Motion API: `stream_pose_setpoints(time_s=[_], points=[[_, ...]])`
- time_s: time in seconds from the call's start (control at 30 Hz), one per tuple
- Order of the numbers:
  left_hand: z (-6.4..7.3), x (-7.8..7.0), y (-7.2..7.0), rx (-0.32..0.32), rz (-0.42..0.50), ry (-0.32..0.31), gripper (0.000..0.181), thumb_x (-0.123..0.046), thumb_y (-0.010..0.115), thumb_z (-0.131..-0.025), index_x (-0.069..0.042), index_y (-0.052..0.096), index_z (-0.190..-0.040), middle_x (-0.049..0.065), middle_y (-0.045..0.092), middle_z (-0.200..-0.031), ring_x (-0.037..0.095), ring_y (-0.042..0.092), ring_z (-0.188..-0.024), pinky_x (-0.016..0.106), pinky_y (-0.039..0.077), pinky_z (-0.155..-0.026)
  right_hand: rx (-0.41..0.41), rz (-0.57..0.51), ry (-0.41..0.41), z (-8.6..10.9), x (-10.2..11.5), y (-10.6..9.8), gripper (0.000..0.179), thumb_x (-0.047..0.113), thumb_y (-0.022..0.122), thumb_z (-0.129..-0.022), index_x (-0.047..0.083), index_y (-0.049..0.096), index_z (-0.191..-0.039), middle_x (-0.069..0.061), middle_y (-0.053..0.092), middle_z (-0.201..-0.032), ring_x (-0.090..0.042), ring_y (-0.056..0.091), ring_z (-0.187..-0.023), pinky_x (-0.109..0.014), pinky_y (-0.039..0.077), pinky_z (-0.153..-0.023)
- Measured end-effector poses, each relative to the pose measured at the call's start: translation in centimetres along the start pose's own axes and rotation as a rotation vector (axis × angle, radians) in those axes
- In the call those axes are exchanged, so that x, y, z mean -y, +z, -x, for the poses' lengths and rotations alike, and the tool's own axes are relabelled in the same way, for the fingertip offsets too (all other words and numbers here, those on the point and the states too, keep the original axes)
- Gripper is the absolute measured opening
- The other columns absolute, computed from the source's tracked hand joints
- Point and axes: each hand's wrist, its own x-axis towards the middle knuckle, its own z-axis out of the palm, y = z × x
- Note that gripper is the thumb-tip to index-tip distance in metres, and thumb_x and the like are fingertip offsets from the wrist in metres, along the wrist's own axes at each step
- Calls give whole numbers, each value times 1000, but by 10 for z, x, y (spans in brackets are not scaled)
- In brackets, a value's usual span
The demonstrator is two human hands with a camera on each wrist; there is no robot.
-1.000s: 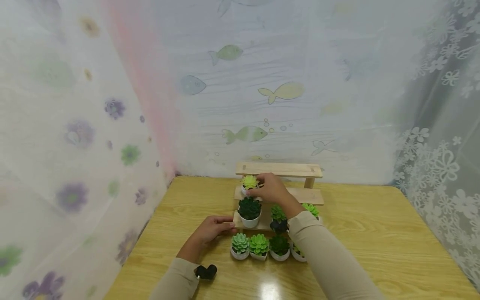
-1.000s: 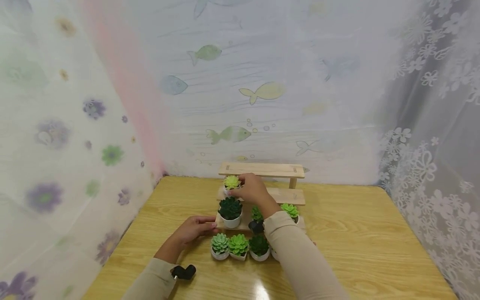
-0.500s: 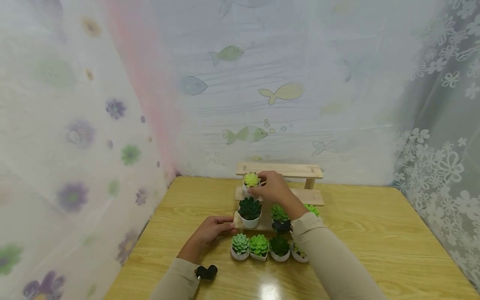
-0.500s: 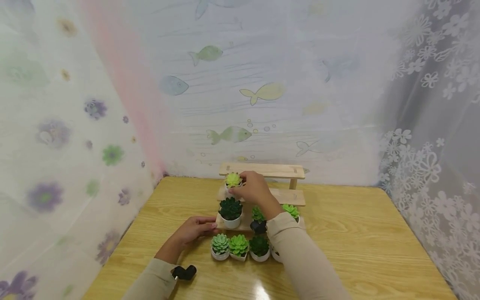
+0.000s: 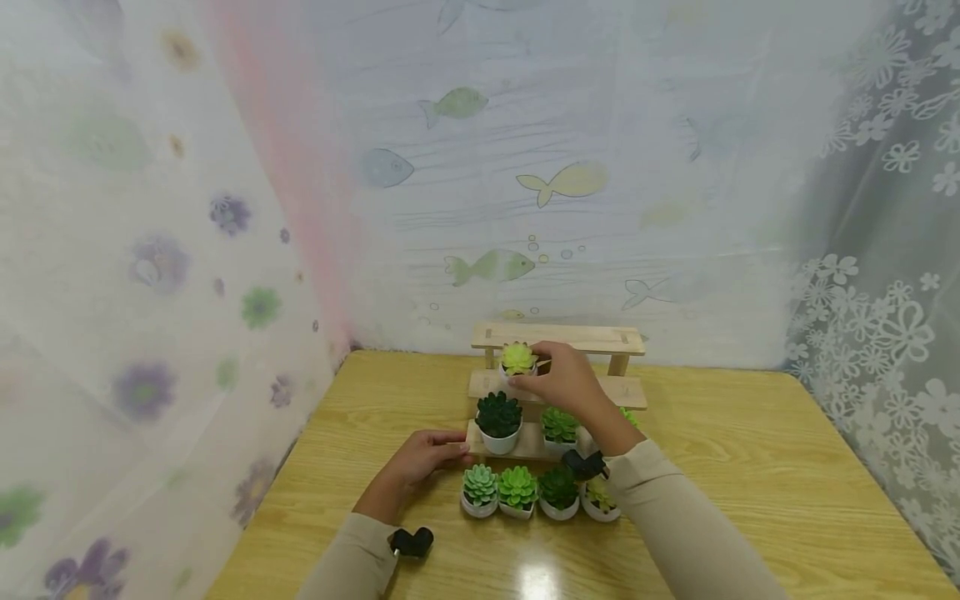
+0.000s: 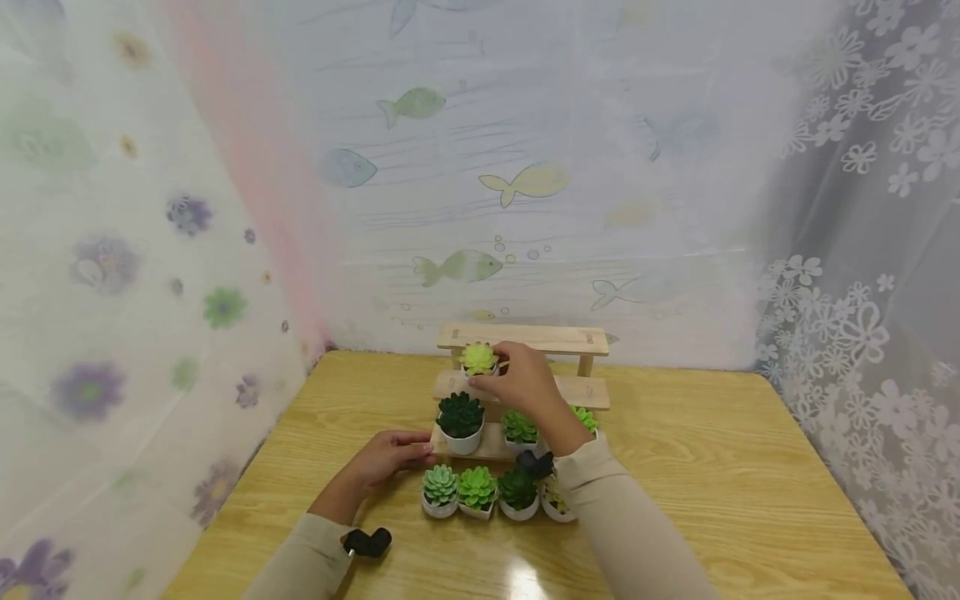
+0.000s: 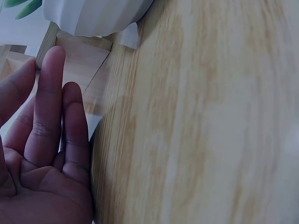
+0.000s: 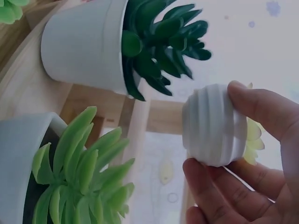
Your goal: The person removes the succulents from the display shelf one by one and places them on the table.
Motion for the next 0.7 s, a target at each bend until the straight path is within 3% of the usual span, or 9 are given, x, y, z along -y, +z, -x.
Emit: stream_pose_setpoints(time_s=[0.23, 0.47, 0.7], points=[[0, 1, -1, 2, 23, -1, 48, -24, 71, -100, 3, 63, -139, 14, 79, -107, 21, 76, -103, 41, 58, -100, -26, -44, -15, 15, -1, -4, 73, 45, 86, -85, 14, 59, -145, -6, 67, -126, -27, 69, -115, -44, 61, -86], [-1, 2, -1, 5, 22, -4, 46, -24, 69, -101, 2, 63, -138, 14, 79, -109, 22, 76, -104, 39, 58, -99, -40, -90, -9, 34, -4, -7, 74, 42, 87, -84, 16, 58, -147, -10, 63, -140, -31, 70, -115, -43, 63, -83], [-3, 3, -1, 3, 19, 2, 47, -24, 70, -100, 2, 63, -139, 13, 79, -107, 20, 77, -101, 37, 59, -97, -36, -145, 2, 52, -4, -9, 77, 41, 87, -83, 15, 57, -149, -11, 61, -144, -33, 70, -116, -44, 63, -84]])
